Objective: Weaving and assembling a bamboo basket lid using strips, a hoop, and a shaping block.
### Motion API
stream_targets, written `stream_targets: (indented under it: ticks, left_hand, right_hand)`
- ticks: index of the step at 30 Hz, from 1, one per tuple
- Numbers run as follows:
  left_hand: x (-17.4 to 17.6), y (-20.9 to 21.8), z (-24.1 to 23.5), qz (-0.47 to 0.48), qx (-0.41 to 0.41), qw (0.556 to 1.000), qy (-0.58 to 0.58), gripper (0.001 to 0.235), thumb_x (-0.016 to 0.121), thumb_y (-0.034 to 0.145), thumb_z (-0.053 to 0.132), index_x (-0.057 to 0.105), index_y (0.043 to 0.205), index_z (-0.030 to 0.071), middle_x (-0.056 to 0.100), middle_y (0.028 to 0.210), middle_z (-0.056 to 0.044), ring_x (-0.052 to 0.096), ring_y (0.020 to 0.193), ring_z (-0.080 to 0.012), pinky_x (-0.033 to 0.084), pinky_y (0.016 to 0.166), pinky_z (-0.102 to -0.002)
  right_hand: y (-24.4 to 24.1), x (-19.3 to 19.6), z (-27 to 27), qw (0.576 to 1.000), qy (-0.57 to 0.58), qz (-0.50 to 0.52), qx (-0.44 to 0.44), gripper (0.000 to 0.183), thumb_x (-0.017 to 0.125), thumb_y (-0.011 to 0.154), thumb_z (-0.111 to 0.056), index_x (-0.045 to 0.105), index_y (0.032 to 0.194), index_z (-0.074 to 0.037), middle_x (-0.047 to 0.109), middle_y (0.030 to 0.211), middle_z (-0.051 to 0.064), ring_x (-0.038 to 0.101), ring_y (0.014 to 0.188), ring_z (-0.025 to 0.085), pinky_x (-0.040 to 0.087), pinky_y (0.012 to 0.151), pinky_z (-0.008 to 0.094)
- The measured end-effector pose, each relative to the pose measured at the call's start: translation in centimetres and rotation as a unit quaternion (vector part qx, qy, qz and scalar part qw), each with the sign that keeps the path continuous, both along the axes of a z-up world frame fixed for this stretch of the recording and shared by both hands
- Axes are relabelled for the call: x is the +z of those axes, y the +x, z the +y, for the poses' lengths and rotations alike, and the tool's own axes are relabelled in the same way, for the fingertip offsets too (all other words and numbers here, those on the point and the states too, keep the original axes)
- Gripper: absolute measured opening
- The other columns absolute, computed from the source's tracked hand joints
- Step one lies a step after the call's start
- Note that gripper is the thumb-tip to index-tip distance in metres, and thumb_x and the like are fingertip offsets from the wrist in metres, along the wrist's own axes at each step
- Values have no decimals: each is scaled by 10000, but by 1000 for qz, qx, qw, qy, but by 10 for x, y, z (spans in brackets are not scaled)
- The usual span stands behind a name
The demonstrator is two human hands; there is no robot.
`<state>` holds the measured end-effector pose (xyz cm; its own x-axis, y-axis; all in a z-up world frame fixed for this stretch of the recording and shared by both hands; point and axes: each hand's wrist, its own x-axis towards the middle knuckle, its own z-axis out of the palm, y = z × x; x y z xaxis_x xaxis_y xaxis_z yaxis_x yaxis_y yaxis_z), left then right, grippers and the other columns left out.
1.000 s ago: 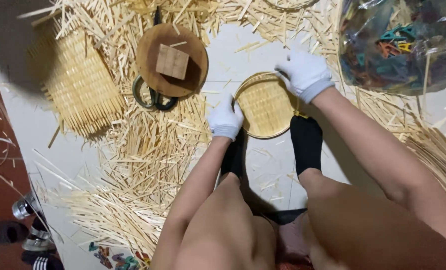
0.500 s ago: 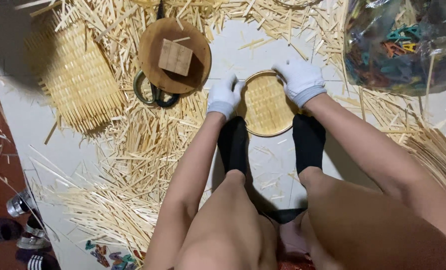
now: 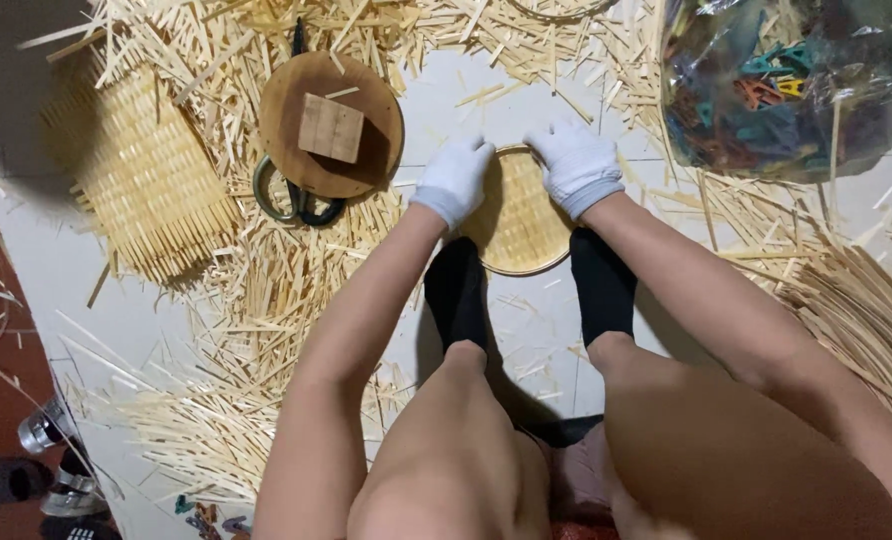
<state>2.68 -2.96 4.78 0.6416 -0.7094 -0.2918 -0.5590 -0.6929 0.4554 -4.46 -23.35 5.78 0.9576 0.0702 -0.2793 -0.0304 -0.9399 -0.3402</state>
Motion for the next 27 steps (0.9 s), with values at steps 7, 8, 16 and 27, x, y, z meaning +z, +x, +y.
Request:
stream_targets:
  ticks: [7, 8, 16, 27]
  left_hand:
    - [0, 13, -65, 14, -69, 993, 98, 272, 529, 943, 184, 614, 1200, 146, 650, 1139, -190, 685, 979, -416, 544, 736, -571]
    - [4, 15, -64, 14, -68, 993, 96, 272, 529, 943, 184, 614, 1200, 146, 650, 1139, -190, 685, 979, -416, 544, 736, -571]
    - [-6, 22, -41, -19, -145, 988, 47, 231, 525, 957, 142, 602, 1172, 108, 687, 1011, -214, 694, 852, -428, 551, 689, -539]
    - [9, -66, 28, 7, 161, 984, 70, 161, 664, 889, 242, 614, 1003, 140, 692, 974, -182, 678, 929, -400, 536, 776, -541]
  right_hand:
    - [-8, -16, -3, 999, -28, -14, -41, 249, 672, 925, -267, 643, 1142, -150, 638, 1092, 140, 653, 1031, 337, 549, 731, 524]
    - [-8, -6, -5, 999, -30, -14, -39, 249, 672, 925, -267, 643, 1142, -150, 638, 1092, 140, 653, 1031, 337, 549, 731, 524]
    - [-19, 46, -33, 964, 64, 157, -203, 254, 702, 918, -483, 779, 1009, -258, 701, 1001, 109, 676, 960, 334, 531, 817, 478]
    - [18, 46, -2, 992, -70, -12, 104, 204, 693, 905, -402, 791, 915, -223, 717, 929, 84, 683, 979, 286, 550, 743, 447]
